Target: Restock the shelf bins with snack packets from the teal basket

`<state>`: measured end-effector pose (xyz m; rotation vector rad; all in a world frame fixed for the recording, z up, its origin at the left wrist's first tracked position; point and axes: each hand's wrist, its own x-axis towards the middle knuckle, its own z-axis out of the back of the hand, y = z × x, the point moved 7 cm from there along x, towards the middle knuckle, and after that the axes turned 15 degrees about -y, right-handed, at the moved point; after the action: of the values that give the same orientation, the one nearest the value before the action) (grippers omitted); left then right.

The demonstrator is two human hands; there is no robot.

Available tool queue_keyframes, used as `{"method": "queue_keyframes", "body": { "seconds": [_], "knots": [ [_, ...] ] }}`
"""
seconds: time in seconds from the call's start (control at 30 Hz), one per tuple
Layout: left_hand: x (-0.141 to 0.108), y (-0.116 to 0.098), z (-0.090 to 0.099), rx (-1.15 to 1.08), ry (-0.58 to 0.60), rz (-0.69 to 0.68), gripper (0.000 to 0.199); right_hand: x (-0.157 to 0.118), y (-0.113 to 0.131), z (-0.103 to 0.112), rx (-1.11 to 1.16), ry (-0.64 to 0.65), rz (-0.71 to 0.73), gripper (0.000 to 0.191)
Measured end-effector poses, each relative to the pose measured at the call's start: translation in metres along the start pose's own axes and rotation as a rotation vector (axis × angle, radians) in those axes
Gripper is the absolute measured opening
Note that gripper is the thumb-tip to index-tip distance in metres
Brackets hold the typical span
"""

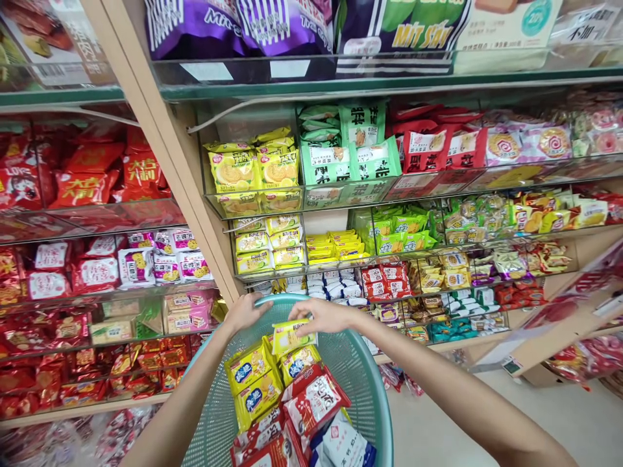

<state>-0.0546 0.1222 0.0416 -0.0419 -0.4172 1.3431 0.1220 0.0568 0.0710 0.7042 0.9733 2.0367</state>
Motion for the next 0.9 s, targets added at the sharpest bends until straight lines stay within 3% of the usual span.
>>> {"method": "queue_keyframes", "body": {
  "seconds": [0.17,0.53,0.67,0.9],
  "knots": [
    [0.0,0.0,0.001,0.003,-0.004,-0.004,0.046,-0.003,-0.033,-0.022,0.016,0.127,-0.063,0.052],
    [0.0,0.001,0.0,0.021,-0.009,0.001,0.047,-0.005,-0.035,-0.046,-0.011,0.233,-0.045,0.051],
    [0.0,0.001,0.0,0.018,-0.011,-0.011,0.046,-0.005,-0.036,-0.047,-0.022,0.218,-0.043,0.046],
    [0.0,0.001,-0.001,0.022,-0.012,-0.023,0.047,-0.011,-0.024,-0.043,-0.245,0.12,0.043,0.031]
  ]
}}
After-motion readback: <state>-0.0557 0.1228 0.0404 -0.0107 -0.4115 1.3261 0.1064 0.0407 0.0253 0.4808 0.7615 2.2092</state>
